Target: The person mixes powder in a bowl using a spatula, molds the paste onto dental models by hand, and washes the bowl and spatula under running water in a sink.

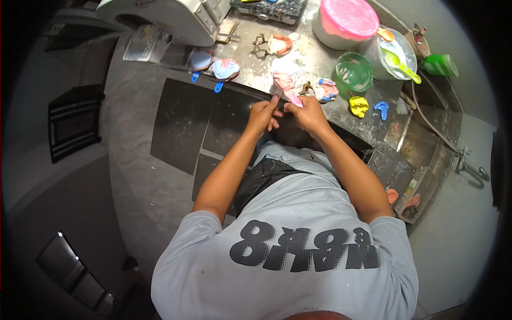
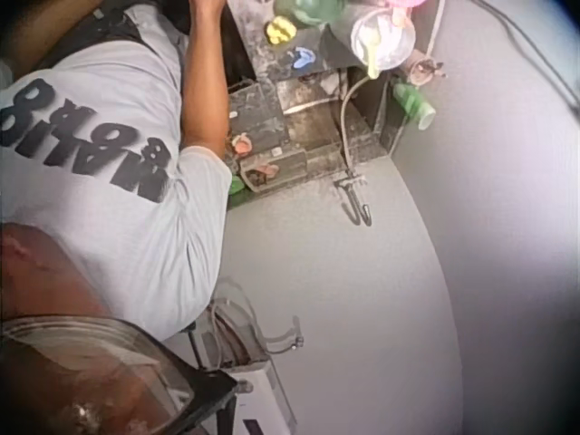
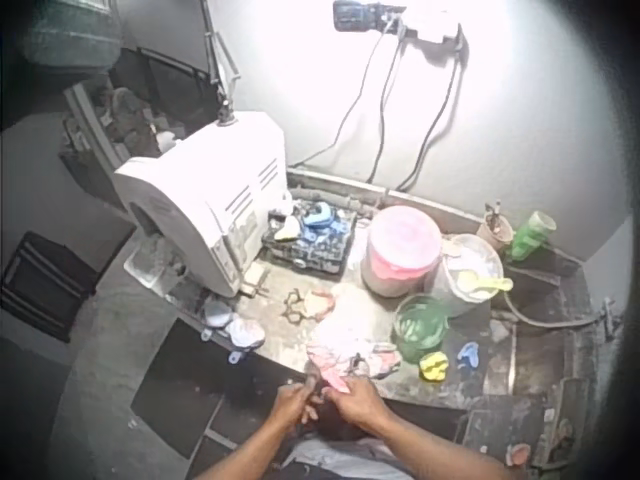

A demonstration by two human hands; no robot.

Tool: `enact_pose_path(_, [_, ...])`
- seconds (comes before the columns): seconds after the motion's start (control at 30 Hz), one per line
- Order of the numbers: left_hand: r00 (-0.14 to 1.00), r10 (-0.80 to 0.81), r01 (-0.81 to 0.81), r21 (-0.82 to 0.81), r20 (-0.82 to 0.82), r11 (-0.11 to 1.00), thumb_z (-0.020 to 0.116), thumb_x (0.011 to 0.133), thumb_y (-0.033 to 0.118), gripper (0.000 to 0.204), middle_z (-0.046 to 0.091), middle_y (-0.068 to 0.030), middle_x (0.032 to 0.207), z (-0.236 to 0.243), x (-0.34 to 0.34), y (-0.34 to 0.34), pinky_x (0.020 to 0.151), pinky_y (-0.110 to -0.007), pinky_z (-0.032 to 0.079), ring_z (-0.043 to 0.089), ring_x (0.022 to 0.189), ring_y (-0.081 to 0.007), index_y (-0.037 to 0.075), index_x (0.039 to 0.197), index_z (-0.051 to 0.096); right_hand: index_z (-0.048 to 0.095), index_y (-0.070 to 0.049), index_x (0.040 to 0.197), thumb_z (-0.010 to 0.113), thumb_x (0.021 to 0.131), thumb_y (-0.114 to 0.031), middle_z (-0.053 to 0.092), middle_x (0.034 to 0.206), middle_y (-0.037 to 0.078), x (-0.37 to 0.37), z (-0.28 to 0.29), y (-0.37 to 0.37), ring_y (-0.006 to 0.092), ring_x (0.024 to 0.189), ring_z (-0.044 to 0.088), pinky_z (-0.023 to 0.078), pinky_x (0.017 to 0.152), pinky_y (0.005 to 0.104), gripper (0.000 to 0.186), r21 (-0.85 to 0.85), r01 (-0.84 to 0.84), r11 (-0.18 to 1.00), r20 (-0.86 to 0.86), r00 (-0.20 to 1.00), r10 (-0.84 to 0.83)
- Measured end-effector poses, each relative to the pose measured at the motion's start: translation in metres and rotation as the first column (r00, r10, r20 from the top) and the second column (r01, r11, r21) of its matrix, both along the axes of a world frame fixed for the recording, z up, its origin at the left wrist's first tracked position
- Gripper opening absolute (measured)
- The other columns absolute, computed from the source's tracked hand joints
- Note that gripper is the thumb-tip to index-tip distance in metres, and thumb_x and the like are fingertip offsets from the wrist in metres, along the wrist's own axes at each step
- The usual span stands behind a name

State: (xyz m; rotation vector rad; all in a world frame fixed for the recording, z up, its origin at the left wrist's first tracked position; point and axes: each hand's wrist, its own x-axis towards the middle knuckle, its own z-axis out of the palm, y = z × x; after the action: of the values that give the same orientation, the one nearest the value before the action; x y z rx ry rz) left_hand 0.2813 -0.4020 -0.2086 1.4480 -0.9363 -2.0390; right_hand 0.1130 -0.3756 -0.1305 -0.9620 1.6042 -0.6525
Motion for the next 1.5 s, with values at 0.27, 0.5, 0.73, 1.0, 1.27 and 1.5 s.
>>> enact_pose_path(0.27, [0.994,0.09,-0.092,-0.036,-0.059,0.995,0.053,0.096,0.012,0.02,0.064,-0.0122,0.072,0.002,-0.008,-0.017,0.035,-0.024,0.04,0.06,0.046,-0.0163,-0.005,0.088,0.059,0.065,0.003,0.076,0.054,0.086,-0.016,0.057,0.053,0.01,0.021,-0.004,-0.013,0.0183,0.038,0.051,0.039,0.037,0.033,0.024,0.113,0.021,0.993,0.03,0.999,-0.025])
enact_pose_path(0.5, [0.998,0.055,-0.052,-0.092,0.037,0.994,0.051,0.096,0.006,0.013,0.063,-0.0113,0.069,0.014,0.001,-0.018,0.035,-0.023,0.035,0.055,0.044,-0.0126,-0.004,0.089,0.056,0.058,0.007,0.081,0.053,0.085,-0.018,0.058,0.064,0.031,0.013,0.0,0.0,0.0492,0.059,0.058,0.047,0.055,0.054,0.025,-0.229,-0.395,0.89,-0.587,0.785,0.198])
enact_pose_path(0.73, [0.995,-0.003,-0.02,-0.226,-0.103,0.974,0.052,0.098,0.01,0.012,0.062,-0.0088,0.069,0.081,-0.004,-0.018,0.034,-0.021,0.033,0.051,0.042,-0.0097,-0.001,0.096,0.053,0.048,0.003,0.094,0.051,0.094,-0.014,0.057,0.064,0.026,-0.009,0.058,0.01,0.0478,0.061,0.058,0.044,0.057,0.0545,0.017,-0.335,-0.4,0.853,-0.458,0.86,0.223])
enact_pose_path(1.0, [0.873,-0.046,-0.08,-0.235,-0.486,0.969,0.054,0.098,0.012,0.013,0.059,-0.0052,0.065,0.196,-0.061,-0.021,0.035,-0.019,0.032,0.047,0.041,-0.0074,0.0,0.093,0.052,0.057,-0.003,0.101,0.042,0.105,-0.029,0.053,0.074,-0.001,-0.057,0.089,0.014,0.0066,0.062,0.044,0.038,0.057,0.0246,0.031,-0.561,0.118,0.82,0.281,0.958,0.055])
enact_pose_path(1.27, [0.858,-0.03,-0.044,-0.133,-0.513,0.99,0.054,0.097,0.012,0.013,0.051,-0.0038,0.065,0.242,-0.113,-0.014,0.034,-0.02,0.03,0.042,0.04,-0.0078,0.001,0.091,0.053,0.054,-0.003,0.096,0.039,0.105,-0.038,0.05,0.076,0.002,-0.093,0.072,0.028,0.0094,0.065,0.044,0.038,0.06,0.0244,0.039,-0.57,0.356,0.741,0.558,0.829,0.031])
enact_pose_path(1.5, [0.855,-0.105,-0.016,-0.229,-0.508,0.973,0.053,0.099,0.012,0.013,0.056,-0.0053,0.066,0.212,-0.099,-0.033,0.038,-0.02,0.035,0.048,0.044,-0.0098,0.002,0.09,0.053,0.067,-0.003,0.092,0.048,0.102,-0.028,0.047,0.059,-0.002,-0.126,0.037,0.053,0.0072,0.054,0.04,0.033,0.05,0.0262,0.033,-0.238,0.404,0.884,0.176,0.912,-0.369])
